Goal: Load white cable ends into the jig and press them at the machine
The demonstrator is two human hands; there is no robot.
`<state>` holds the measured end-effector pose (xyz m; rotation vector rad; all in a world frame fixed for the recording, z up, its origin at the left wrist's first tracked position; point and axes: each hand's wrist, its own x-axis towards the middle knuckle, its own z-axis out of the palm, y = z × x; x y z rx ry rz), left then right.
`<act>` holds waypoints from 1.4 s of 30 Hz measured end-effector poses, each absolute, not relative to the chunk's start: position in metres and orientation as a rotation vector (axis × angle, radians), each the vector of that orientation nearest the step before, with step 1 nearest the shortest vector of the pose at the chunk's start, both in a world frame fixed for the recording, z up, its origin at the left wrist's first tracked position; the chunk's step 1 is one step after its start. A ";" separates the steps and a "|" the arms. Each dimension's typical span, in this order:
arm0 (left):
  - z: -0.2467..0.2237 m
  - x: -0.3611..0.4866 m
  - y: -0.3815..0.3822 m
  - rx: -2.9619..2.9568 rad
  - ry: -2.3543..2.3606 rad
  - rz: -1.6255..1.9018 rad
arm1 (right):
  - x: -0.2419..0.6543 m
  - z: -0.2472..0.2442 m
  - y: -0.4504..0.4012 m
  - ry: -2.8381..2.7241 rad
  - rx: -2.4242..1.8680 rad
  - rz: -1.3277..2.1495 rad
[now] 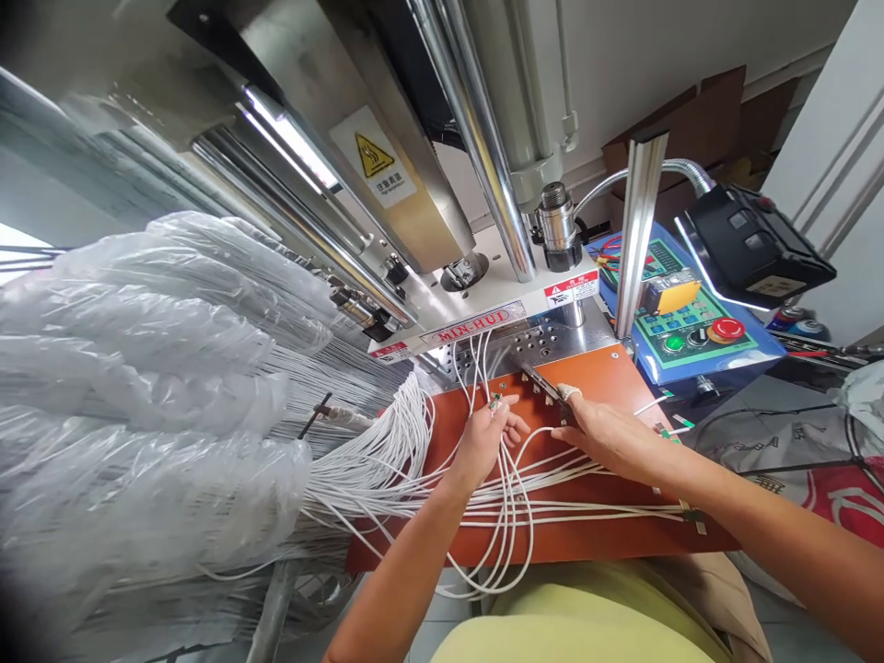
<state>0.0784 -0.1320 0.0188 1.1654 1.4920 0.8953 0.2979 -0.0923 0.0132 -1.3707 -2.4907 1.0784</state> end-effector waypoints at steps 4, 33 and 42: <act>0.025 0.065 -0.132 1.279 1.662 0.793 | 0.299 0.009 -0.092 -2.462 -1.291 1.098; 0.023 0.093 -0.123 1.858 1.524 0.744 | 0.299 0.004 -0.089 -2.306 -1.203 1.213; 0.012 0.099 -0.127 1.904 1.617 0.761 | 0.298 0.011 -0.091 -2.346 -1.245 1.209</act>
